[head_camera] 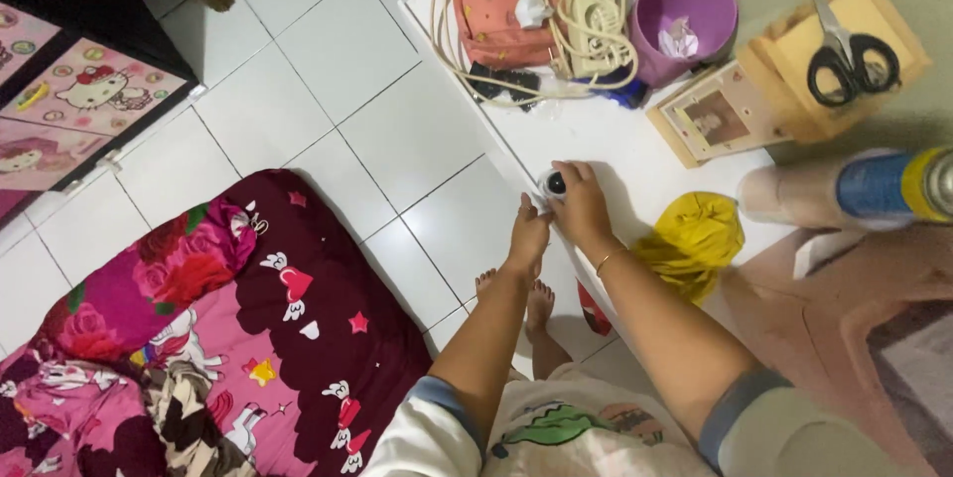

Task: Showing various perfume bottles and organizing them on a shelf.

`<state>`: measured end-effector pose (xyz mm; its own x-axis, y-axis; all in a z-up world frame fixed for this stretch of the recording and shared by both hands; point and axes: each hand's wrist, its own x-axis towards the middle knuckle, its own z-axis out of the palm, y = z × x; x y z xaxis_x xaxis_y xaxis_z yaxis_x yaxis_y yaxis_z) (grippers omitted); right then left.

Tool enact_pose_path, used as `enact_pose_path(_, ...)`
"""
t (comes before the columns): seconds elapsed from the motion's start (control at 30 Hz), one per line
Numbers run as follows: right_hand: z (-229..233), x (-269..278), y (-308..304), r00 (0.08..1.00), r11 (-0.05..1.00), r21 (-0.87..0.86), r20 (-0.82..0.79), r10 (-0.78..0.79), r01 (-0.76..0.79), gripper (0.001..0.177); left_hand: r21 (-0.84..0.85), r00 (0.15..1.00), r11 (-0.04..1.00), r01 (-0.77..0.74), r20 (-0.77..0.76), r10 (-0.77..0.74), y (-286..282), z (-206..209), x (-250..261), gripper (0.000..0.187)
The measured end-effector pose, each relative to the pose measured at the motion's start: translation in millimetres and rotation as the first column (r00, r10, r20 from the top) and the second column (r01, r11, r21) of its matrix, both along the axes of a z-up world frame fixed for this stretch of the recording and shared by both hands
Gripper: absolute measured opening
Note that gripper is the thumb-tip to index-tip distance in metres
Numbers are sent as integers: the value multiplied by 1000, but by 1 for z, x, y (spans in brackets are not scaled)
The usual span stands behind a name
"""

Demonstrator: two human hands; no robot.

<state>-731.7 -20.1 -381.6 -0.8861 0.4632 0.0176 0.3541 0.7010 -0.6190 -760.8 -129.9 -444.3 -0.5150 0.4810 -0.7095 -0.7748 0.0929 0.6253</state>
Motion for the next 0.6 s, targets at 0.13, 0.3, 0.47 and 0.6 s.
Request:
enact_pose_path(0.13,9,-21,1,997,999,-36,73,-23,25,62,-61,997,996,67,-21,-68,6,15,-11,73)
enact_pose_path(0.3,15,-34,-1,997,998,-60,81,6,-2,60,-129,976,968,217,32,-214,3,38,-24,68)
enact_pose_path(0.47,16,-35,-1,991,995,-95,134,-20,33,64,-102,974,969,224,-12,-227,2,21,-21,62)
enact_pose_path(0.6,7,-26,2,994,998,-66,110,-2,9,69,-44,987,988,145,-57,-147,3,-24,-10,69)
